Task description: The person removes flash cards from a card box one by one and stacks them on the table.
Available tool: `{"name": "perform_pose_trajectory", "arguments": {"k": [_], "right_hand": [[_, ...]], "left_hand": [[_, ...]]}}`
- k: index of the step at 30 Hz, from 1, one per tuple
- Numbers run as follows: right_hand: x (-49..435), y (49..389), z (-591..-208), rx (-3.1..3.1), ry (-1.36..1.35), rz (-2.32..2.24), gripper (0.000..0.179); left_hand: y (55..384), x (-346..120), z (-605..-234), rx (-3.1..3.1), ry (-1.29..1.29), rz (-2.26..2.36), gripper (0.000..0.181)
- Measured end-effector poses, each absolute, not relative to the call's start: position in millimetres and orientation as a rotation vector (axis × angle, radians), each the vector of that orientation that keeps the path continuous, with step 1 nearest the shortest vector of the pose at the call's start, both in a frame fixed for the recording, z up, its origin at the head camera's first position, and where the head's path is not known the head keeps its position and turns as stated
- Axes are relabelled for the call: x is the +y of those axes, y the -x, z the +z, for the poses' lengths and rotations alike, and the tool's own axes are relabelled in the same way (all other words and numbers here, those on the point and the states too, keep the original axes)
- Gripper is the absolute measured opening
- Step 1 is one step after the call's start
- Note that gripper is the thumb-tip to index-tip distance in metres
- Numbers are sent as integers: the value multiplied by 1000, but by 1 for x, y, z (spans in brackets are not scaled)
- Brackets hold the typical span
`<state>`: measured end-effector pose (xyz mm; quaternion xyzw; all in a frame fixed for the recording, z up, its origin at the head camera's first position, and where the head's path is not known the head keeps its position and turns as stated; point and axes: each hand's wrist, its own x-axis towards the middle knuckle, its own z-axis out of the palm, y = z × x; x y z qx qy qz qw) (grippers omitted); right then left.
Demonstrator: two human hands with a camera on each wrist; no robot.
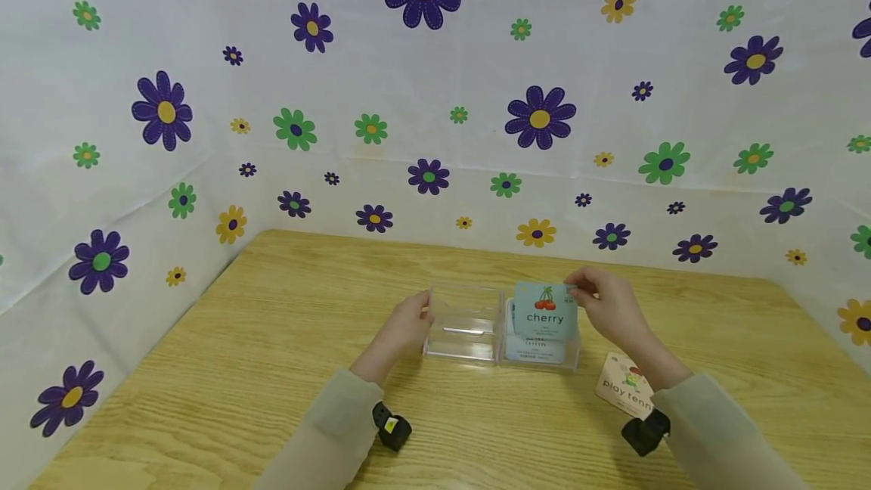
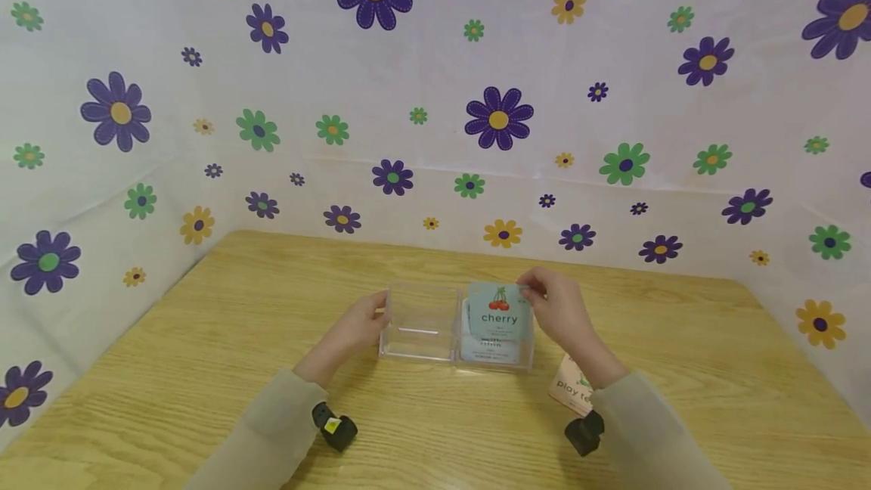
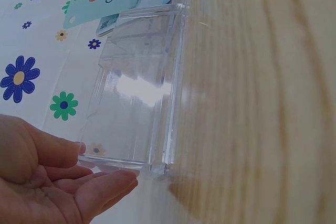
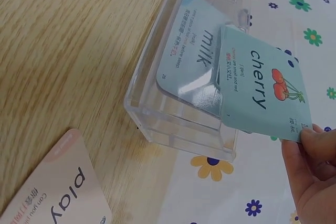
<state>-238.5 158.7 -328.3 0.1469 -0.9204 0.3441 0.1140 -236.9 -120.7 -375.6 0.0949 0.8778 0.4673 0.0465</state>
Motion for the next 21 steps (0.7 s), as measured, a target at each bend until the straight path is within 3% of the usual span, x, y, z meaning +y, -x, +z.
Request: {"name": "perform_pose_trajectory", "arguments": {"k": [21], "right_hand": [[170, 234, -322, -2714, -369, 1012, 13]], "left_hand": [[236, -119, -375, 2696, -295, 1406, 44]]}}
